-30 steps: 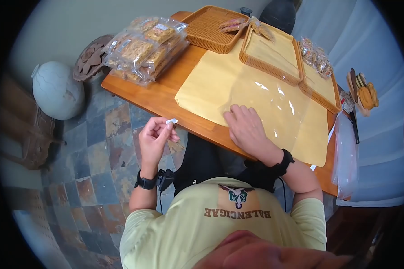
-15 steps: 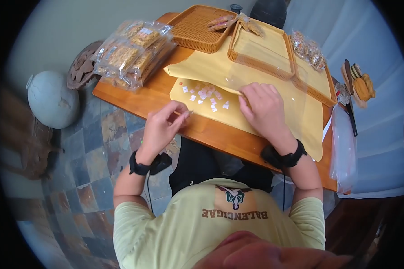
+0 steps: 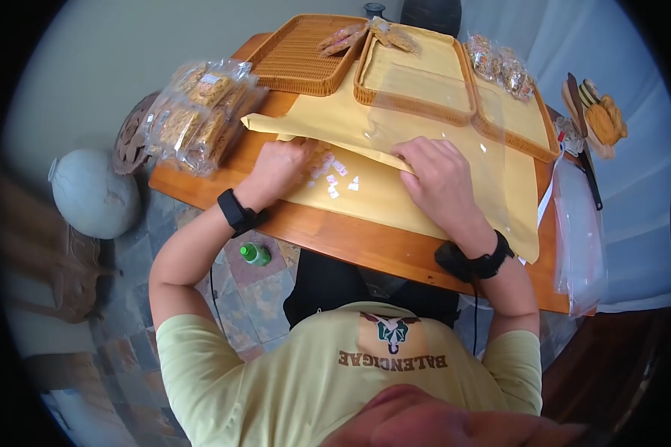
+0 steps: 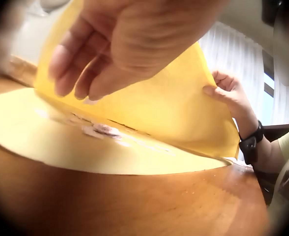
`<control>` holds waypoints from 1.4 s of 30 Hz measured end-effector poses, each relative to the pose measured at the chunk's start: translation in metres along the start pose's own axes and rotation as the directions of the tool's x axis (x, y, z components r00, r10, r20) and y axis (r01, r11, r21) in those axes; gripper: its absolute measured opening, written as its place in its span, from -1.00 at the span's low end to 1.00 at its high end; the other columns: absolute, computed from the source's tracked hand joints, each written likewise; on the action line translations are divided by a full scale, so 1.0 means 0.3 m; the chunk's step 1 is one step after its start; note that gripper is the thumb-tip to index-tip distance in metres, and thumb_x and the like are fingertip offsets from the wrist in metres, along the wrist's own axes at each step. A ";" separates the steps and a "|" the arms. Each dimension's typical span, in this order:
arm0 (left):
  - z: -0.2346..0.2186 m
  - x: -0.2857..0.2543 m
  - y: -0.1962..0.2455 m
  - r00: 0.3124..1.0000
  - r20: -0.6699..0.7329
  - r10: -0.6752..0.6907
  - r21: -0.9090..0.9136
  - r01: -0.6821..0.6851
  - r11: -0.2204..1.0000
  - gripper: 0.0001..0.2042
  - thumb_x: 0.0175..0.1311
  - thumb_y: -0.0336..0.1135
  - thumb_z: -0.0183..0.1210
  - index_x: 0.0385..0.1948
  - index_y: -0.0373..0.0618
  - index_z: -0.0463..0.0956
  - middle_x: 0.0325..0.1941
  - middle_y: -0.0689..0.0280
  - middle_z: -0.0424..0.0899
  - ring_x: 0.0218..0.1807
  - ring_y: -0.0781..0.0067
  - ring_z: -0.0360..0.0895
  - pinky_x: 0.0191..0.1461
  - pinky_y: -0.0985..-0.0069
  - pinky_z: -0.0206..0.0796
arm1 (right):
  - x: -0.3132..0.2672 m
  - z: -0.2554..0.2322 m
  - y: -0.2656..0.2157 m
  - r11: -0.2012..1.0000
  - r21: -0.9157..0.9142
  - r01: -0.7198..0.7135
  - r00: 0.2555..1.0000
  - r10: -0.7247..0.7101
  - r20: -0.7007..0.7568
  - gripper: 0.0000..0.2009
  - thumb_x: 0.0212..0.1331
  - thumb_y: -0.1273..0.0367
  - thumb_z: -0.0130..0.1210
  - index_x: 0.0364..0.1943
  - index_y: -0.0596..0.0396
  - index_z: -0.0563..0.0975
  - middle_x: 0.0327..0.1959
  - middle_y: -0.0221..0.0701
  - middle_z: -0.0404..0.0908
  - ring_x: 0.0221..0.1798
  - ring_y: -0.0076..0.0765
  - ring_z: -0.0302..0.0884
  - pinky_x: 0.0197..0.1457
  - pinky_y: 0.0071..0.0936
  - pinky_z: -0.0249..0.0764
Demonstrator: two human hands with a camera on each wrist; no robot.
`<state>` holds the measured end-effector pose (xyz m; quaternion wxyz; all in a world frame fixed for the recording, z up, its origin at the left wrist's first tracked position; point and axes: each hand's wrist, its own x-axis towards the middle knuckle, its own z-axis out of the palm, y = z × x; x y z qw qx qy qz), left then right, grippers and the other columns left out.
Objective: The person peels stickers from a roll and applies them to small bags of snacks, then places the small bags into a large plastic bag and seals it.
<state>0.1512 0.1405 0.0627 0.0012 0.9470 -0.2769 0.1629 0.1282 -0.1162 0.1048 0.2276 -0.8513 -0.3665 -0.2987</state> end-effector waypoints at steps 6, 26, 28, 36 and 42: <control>0.039 0.020 0.008 0.991 -0.131 0.021 -0.081 -0.031 0.996 -0.83 -0.22 -0.42 0.14 -0.51 -0.21 0.46 -0.51 0.13 0.50 -0.45 0.11 0.45 -0.38 0.32 0.30 | -0.027 -0.005 0.017 0.996 0.075 -0.038 0.999 0.037 0.015 -0.79 -0.27 0.54 0.09 -0.42 0.09 0.47 -0.48 -0.35 0.46 -0.39 -0.19 0.41 -0.28 -0.37 0.33; -0.029 -0.072 0.074 0.973 0.229 0.024 -0.011 -0.022 1.000 -0.81 -0.03 -0.48 -0.03 -0.34 -0.27 0.43 -0.26 0.07 0.49 -0.38 0.09 0.50 -0.31 0.34 0.38 | -0.035 -0.006 0.020 0.993 0.115 -0.040 0.998 0.033 0.061 -0.79 -0.29 0.51 0.10 -0.43 0.08 0.48 -0.47 -0.38 0.47 -0.39 -0.19 0.40 -0.26 -0.38 0.34; -0.042 -0.106 0.073 0.993 0.118 -0.007 -0.178 0.028 0.984 -0.71 -0.09 -0.56 -0.02 -0.24 -0.24 0.44 -0.25 0.05 0.51 -0.25 0.06 0.48 -0.22 0.36 0.37 | -0.040 -0.007 0.018 0.990 0.138 -0.005 0.991 -0.014 0.136 -0.77 -0.28 0.49 0.12 -0.39 0.08 0.47 -0.44 -0.37 0.47 -0.36 -0.19 0.39 -0.22 -0.37 0.32; -0.250 -0.221 0.137 0.920 0.388 0.057 -0.539 0.176 0.824 -0.77 -0.01 -0.45 0.11 -0.24 -0.18 0.49 -0.35 0.06 0.55 -0.30 0.08 0.50 -0.22 0.38 0.35 | -0.137 -0.050 -0.016 0.935 0.353 0.004 0.823 -0.204 0.530 -0.57 -0.14 0.25 0.18 -0.12 0.09 0.41 -0.23 -0.30 0.42 -0.14 -0.18 0.33 -0.02 -0.32 0.21; -0.318 -0.153 0.147 0.915 0.390 -0.100 -0.684 0.361 0.634 -0.79 0.06 -0.38 0.13 -0.23 -0.14 0.50 -0.58 0.22 0.53 -0.53 0.47 0.51 -0.41 0.55 0.31 | -0.260 -0.224 0.066 0.978 0.144 -0.148 0.850 0.052 0.524 -0.53 -0.12 0.27 0.17 -0.06 0.10 0.38 -0.07 -0.26 0.40 -0.02 -0.12 0.29 0.11 -0.31 0.18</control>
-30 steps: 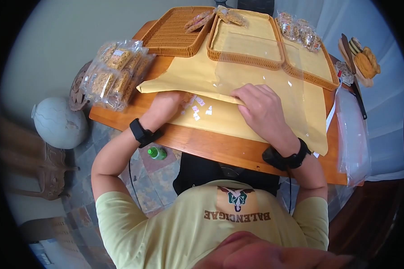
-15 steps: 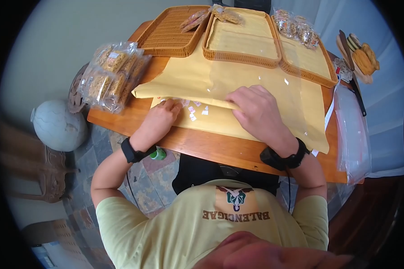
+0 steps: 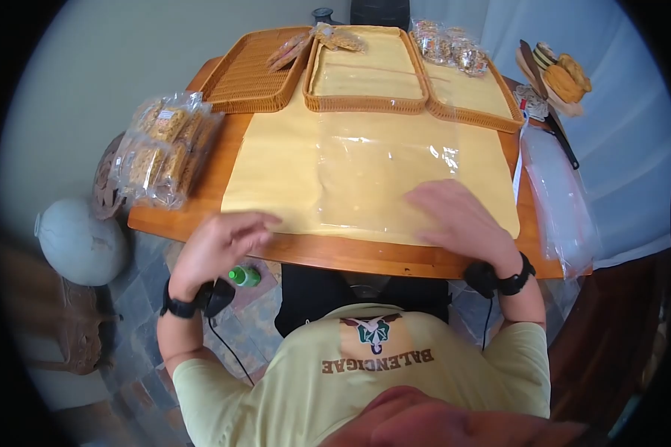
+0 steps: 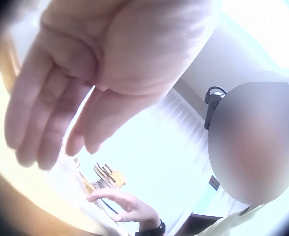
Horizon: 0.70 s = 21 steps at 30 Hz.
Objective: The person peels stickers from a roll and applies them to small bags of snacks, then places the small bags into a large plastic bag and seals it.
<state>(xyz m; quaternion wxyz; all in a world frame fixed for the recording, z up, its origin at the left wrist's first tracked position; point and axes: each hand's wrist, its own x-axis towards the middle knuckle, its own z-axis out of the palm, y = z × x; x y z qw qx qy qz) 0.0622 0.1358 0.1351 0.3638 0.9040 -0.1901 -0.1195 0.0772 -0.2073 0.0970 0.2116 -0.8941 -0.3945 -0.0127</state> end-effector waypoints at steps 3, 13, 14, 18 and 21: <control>-0.001 0.165 -0.025 0.996 -0.057 0.066 0.008 -0.065 0.998 -0.81 0.12 -0.35 0.08 -0.25 -0.18 0.49 -0.56 0.23 0.55 -0.53 0.51 0.51 -0.42 0.56 0.32 | -0.083 -0.024 0.087 0.952 -0.213 -0.220 0.969 0.187 -0.164 -0.51 -0.08 0.30 0.15 0.01 0.10 0.34 -0.03 -0.24 0.39 0.01 -0.19 0.32 0.09 -0.29 0.23; -0.018 0.750 -0.154 0.938 -0.332 -0.105 -0.201 0.038 0.979 -0.44 0.10 -0.11 0.12 0.06 -0.29 0.20 -0.34 0.15 0.54 -0.50 0.47 0.52 -0.57 0.60 0.36 | -0.018 0.023 0.324 0.298 0.850 -0.434 0.703 0.702 0.113 -0.51 0.04 0.36 0.09 0.08 0.25 0.26 -0.43 -0.47 0.51 -0.46 -0.66 0.39 -0.54 -0.77 0.31; -0.027 0.781 -0.151 0.937 -0.335 -0.096 -0.196 0.030 0.980 -0.44 0.10 -0.11 0.12 0.06 -0.29 0.20 -0.34 0.15 0.54 -0.50 0.47 0.52 -0.57 0.60 0.36 | -0.004 0.029 0.337 0.303 0.852 -0.428 0.704 0.703 0.104 -0.51 0.04 0.36 0.09 0.08 0.25 0.26 -0.43 -0.47 0.51 -0.46 -0.66 0.39 -0.54 -0.77 0.31; -0.056 0.886 -0.147 0.956 -0.227 -0.185 -0.295 0.113 0.949 -0.42 0.08 -0.19 0.14 0.09 -0.33 0.16 -0.37 0.17 0.56 -0.68 0.57 0.45 -0.70 0.66 0.24 | 0.042 0.024 0.352 0.281 0.902 -0.327 0.736 0.674 0.057 -0.78 0.03 0.42 0.08 -0.21 0.17 0.47 -0.51 -0.55 0.49 -0.55 -0.72 0.33 -0.54 -0.79 0.26; -0.061 0.921 -0.119 0.977 -0.190 -0.092 -0.371 0.015 0.929 -0.69 0.10 -0.34 0.13 -0.13 -0.25 0.37 -0.60 0.39 0.50 -0.71 0.68 0.37 -0.69 0.71 0.20 | 0.045 -0.008 0.345 0.334 0.863 -0.378 0.708 0.705 0.038 -0.80 0.05 0.42 0.08 -0.22 0.15 0.49 -0.52 -0.57 0.46 -0.54 -0.72 0.35 -0.48 -0.78 0.29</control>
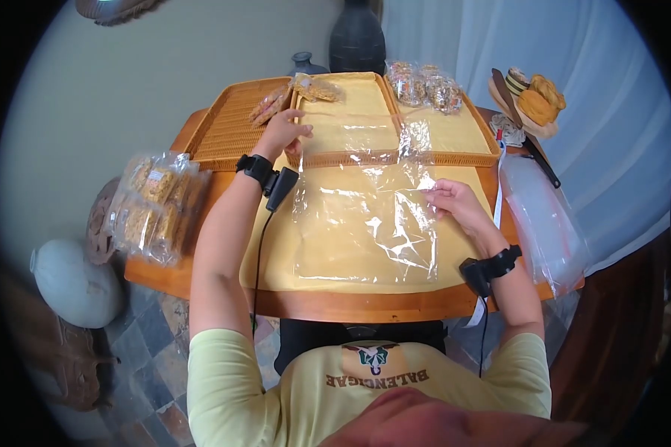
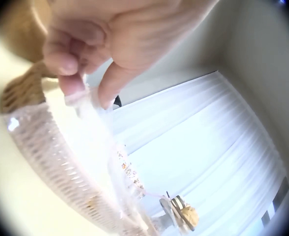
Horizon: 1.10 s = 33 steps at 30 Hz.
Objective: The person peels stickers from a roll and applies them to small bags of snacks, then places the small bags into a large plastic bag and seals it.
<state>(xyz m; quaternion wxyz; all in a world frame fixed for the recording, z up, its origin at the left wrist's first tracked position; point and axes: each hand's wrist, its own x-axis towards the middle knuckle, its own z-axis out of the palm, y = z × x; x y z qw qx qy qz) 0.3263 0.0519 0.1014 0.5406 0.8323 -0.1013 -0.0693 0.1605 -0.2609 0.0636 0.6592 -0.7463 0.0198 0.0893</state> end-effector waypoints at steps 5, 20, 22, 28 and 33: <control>0.004 -0.063 0.115 0.983 0.039 0.177 -0.216 -0.165 0.962 -0.90 0.10 -0.36 0.13 -0.44 -0.16 0.44 -0.57 0.42 0.52 -0.66 0.70 0.39 -0.64 0.77 0.21 | -0.096 -0.086 -0.135 0.986 -0.069 0.152 0.983 -0.158 -0.089 -0.86 0.03 0.42 0.08 -0.32 0.15 0.51 -0.48 -0.52 0.50 -0.48 -0.68 0.38 -0.43 -0.72 0.31; 0.308 -0.528 0.169 0.735 0.638 0.230 -0.411 0.072 0.909 -0.90 0.17 -0.37 0.05 -0.36 -0.17 0.38 -0.41 0.26 0.57 -0.46 0.53 0.55 -0.47 0.68 0.38 | -0.398 -0.407 -0.519 0.382 -0.896 0.226 0.843 -0.538 -0.017 -0.88 0.09 0.47 -0.06 -0.34 0.23 0.48 -0.45 -0.39 0.51 -0.35 -0.46 0.42 -0.24 -0.57 0.34; 0.324 -0.526 0.150 0.737 0.643 0.206 -0.376 0.069 0.924 -0.91 0.19 -0.37 0.04 -0.37 -0.17 0.38 -0.39 0.30 0.55 -0.42 0.57 0.53 -0.42 0.67 0.38 | -0.398 -0.394 -0.511 0.325 -0.912 0.251 0.824 -0.567 0.024 -0.88 0.07 0.48 -0.04 -0.35 0.24 0.47 -0.44 -0.37 0.50 -0.34 -0.44 0.42 -0.23 -0.56 0.35; 0.331 -0.497 0.161 0.871 0.434 0.230 -0.247 -0.130 0.960 -0.90 0.17 -0.37 0.06 -0.39 -0.18 0.48 -0.43 0.36 0.54 -0.45 0.59 0.51 -0.43 0.68 0.37 | -0.443 -0.359 -0.539 -0.023 -0.932 0.361 0.527 -0.820 0.224 -0.89 -0.03 0.59 0.01 -0.37 0.22 0.47 -0.39 -0.31 0.49 -0.28 -0.31 0.44 -0.19 -0.52 0.36; 0.341 -0.420 0.174 0.902 0.131 0.412 -0.262 -0.369 0.892 -0.88 0.12 -0.56 -0.01 -0.38 -0.26 0.52 -0.45 0.35 0.50 -0.47 0.60 0.50 -0.46 0.70 0.38 | -0.647 -0.231 -0.543 -0.414 -0.883 0.221 0.323 -0.823 0.467 -0.81 -0.28 0.64 0.08 -0.46 0.21 0.49 -0.45 -0.27 0.45 -0.37 -0.17 0.43 -0.36 -0.39 0.38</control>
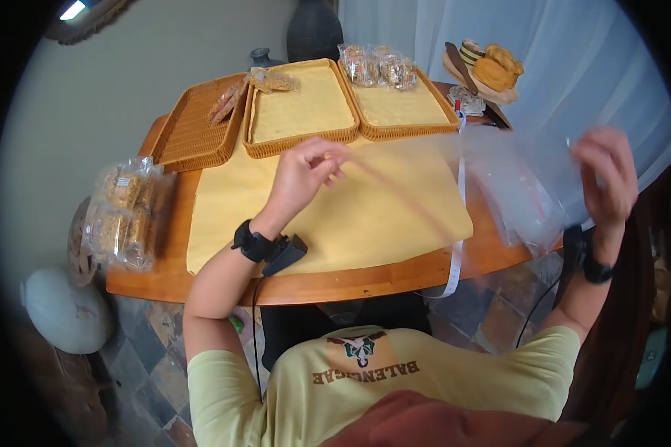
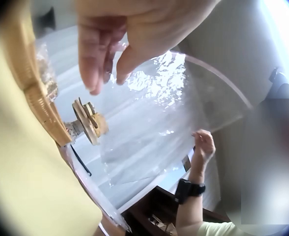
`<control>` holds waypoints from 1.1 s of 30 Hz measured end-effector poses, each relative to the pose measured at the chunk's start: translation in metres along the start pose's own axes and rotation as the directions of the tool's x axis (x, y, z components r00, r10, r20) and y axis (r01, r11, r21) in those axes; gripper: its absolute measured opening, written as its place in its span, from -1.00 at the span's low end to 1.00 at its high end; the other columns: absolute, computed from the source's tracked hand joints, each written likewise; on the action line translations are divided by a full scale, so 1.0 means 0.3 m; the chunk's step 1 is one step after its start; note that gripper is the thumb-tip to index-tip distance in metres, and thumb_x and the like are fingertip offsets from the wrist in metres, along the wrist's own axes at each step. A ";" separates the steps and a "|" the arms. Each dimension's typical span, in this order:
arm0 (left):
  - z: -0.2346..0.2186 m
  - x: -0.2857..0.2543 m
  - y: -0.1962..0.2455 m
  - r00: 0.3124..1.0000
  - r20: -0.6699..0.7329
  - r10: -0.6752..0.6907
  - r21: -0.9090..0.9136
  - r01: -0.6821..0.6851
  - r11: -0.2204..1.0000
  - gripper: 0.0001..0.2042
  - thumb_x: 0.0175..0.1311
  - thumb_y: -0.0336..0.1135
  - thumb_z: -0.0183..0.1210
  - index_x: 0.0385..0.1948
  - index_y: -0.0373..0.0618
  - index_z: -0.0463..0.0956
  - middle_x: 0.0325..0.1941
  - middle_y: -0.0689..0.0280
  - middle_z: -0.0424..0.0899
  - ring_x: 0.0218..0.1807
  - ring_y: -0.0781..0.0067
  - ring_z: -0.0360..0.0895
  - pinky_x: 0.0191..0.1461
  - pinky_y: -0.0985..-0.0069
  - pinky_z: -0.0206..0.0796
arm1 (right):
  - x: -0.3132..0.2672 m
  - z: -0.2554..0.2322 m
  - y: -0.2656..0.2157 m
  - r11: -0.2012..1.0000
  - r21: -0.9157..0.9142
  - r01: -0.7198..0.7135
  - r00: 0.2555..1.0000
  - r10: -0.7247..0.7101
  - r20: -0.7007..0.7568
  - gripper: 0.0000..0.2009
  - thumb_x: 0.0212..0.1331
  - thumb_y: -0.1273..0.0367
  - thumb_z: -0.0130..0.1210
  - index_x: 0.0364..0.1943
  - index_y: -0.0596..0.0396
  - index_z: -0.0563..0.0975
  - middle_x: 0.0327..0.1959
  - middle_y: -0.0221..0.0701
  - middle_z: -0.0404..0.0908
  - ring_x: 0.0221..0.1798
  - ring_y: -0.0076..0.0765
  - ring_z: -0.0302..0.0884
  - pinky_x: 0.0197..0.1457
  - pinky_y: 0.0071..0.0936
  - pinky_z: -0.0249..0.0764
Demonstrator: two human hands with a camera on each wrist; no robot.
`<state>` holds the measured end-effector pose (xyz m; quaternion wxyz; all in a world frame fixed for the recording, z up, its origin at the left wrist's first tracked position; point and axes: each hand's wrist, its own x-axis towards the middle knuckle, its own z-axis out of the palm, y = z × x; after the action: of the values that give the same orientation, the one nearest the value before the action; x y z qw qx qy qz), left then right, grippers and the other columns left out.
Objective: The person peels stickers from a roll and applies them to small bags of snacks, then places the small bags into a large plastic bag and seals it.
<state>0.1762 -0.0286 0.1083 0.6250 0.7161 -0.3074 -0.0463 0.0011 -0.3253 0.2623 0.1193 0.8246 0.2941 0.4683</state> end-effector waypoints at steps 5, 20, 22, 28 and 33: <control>-0.007 0.042 -0.057 0.968 0.101 0.228 0.287 -0.248 0.925 -0.86 0.03 -0.63 0.06 -0.36 -0.26 0.50 -0.39 0.27 0.50 -0.33 0.46 0.56 -0.36 0.62 0.39 | -0.130 -0.011 -0.152 0.995 0.094 -0.034 0.965 0.008 0.263 -0.81 -0.44 0.45 0.07 -0.57 0.19 0.47 -0.53 -0.32 0.44 -0.46 -0.23 0.41 -0.46 -0.42 0.35; -0.077 0.085 -0.261 0.916 0.128 0.380 0.690 -0.357 0.629 -0.66 0.01 -0.55 -0.01 -0.09 -0.12 0.38 -0.23 0.15 0.49 -0.37 0.24 0.52 -0.24 0.49 0.38 | -0.245 0.282 -0.300 0.660 0.622 -0.422 0.743 -0.141 0.654 -0.80 -0.22 0.42 0.16 -0.40 0.07 0.49 -0.46 -0.37 0.47 -0.39 -0.20 0.43 -0.35 -0.36 0.34; -0.115 0.049 -0.241 0.999 0.023 0.043 0.484 -0.049 0.873 -0.67 0.07 -0.51 -0.01 -0.06 -0.11 0.35 -0.27 0.17 0.49 -0.42 0.34 0.51 -0.28 0.52 0.38 | -0.259 0.307 -0.266 0.688 0.568 -0.451 0.746 -0.060 0.664 -0.78 -0.19 0.42 0.15 -0.35 0.07 0.49 -0.43 -0.34 0.47 -0.36 -0.19 0.44 -0.34 -0.34 0.35; -0.093 -0.106 -0.097 0.863 0.210 -0.458 0.313 0.385 0.868 -0.68 0.14 -0.35 0.05 -0.04 -0.06 0.31 -0.39 0.22 0.45 -0.51 0.49 0.47 -0.38 0.55 0.34 | -0.196 0.462 -0.344 0.675 0.551 -0.491 0.723 -0.037 0.689 -0.64 -0.05 0.34 0.09 -0.09 0.03 0.41 -0.35 -0.30 0.47 -0.28 -0.10 0.44 -0.27 -0.30 0.37; -0.018 -0.176 -0.113 0.909 0.335 -0.248 0.636 -0.024 0.771 -0.50 -0.05 -0.33 0.19 0.00 -0.02 0.24 -0.26 0.06 0.43 -0.20 0.00 0.44 -0.14 0.30 0.30 | -0.087 0.614 -0.510 0.618 0.634 -0.464 0.667 -0.227 0.709 -0.67 0.00 0.26 0.06 -0.16 0.06 0.34 -0.43 -0.25 0.48 -0.34 -0.03 0.45 -0.30 -0.22 0.33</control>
<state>0.1489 0.0033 0.0613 0.2703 0.8749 -0.3819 -0.1247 0.0890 -0.2042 0.0734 -0.1755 0.9247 0.3300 -0.0718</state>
